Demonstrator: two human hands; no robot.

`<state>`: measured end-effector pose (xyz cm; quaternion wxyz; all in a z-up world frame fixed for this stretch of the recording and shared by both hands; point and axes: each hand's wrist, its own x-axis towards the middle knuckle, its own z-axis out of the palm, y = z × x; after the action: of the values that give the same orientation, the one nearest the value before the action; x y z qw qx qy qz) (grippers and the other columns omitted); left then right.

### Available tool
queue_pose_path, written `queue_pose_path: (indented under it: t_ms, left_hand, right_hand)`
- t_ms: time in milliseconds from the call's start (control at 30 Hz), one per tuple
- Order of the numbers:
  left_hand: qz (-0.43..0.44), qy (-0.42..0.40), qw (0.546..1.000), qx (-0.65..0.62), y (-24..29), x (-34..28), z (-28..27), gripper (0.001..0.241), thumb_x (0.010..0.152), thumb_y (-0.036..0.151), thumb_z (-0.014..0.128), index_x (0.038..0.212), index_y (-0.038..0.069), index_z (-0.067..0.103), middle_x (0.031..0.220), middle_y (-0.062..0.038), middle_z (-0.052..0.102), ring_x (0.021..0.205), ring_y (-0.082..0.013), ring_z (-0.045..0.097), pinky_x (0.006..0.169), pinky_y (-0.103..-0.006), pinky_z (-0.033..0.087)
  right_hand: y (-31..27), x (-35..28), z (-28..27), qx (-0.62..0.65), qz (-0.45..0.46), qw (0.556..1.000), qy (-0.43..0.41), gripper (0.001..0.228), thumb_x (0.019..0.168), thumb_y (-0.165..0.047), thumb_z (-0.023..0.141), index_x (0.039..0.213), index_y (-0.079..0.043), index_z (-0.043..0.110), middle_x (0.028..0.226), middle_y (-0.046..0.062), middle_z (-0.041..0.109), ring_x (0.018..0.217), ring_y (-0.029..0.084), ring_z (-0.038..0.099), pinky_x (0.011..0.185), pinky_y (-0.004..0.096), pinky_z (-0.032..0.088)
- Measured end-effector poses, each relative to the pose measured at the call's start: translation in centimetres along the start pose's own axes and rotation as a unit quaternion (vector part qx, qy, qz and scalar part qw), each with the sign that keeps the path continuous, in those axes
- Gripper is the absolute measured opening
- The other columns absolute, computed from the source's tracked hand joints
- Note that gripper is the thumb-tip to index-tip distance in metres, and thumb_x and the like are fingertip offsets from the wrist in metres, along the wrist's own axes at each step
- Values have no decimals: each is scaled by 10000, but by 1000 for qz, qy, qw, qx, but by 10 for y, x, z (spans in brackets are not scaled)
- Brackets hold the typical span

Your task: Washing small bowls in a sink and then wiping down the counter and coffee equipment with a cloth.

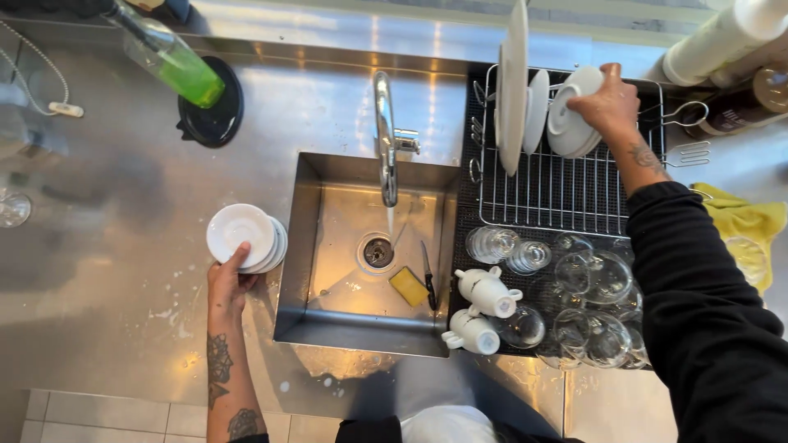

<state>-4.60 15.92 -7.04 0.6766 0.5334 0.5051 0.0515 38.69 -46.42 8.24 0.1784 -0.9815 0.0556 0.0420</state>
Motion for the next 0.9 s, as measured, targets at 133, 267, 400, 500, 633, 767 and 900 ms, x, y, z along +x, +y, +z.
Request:
queue_pose_path:
  t_ms: [133,267,400,500,633,767,900]
  left_hand:
    - [-31,-29,996,-75,6,11,5,506,780,265,867,1215,106,664,983,-69,725,747,-218,705,575,-368,516]
    - [0,-9,994,-108,25,-12,32,497,740,188,827,1198,130,645,1005,-65,715,785,-236,718,586,-411,540]
    - [100,121,987,-25,5,-1,22,575,722,83,896,1202,12,587,1205,-151,603,1035,-285,624,872,-408,536]
    - [126,157,979,15,10,7,34,651,735,52,917,1228,-26,500,1288,-200,514,1158,-301,536,1007,-401,471]
    - [158,96,979,-82,0,10,27,705,730,32,851,1228,-21,355,1263,-203,562,1167,-260,607,1063,-377,481]
    - [162,87,982,-48,22,-14,20,683,759,4,835,1226,4,337,1269,-212,544,1185,-274,598,1065,-382,478]
    - [133,-58,980,-134,43,-54,49,756,746,-88,757,1334,104,323,1306,-149,528,1215,-281,583,1012,-416,546]
  right_hand:
    - [-2,-13,-9,8,17,1000,-14,1066,707,-462,933,1525,-37,398,1472,335,482,1326,472,538,1078,497,469]
    - [43,16,2,24,1,999,-41,1228,781,-530,904,1578,77,193,1527,454,178,1332,561,395,1072,508,409]
    - [39,-28,-24,-145,-141,977,72,915,866,-456,889,1451,127,494,1408,410,452,1278,535,505,1081,578,413]
    - [-33,-152,-82,-17,-107,986,130,670,922,-344,871,1387,54,598,1399,288,573,1246,431,585,997,528,488]
    - [-103,-313,-93,28,-118,985,121,523,981,-334,851,1319,17,659,1228,212,655,1072,339,663,925,469,539]
    - [-152,-379,-32,114,-23,993,-19,486,917,-303,760,1314,-34,684,1223,157,688,952,252,691,754,402,559]
    - [-153,-374,83,307,-10,929,-208,386,966,-330,669,1234,-57,724,1031,81,754,889,170,690,780,325,557]
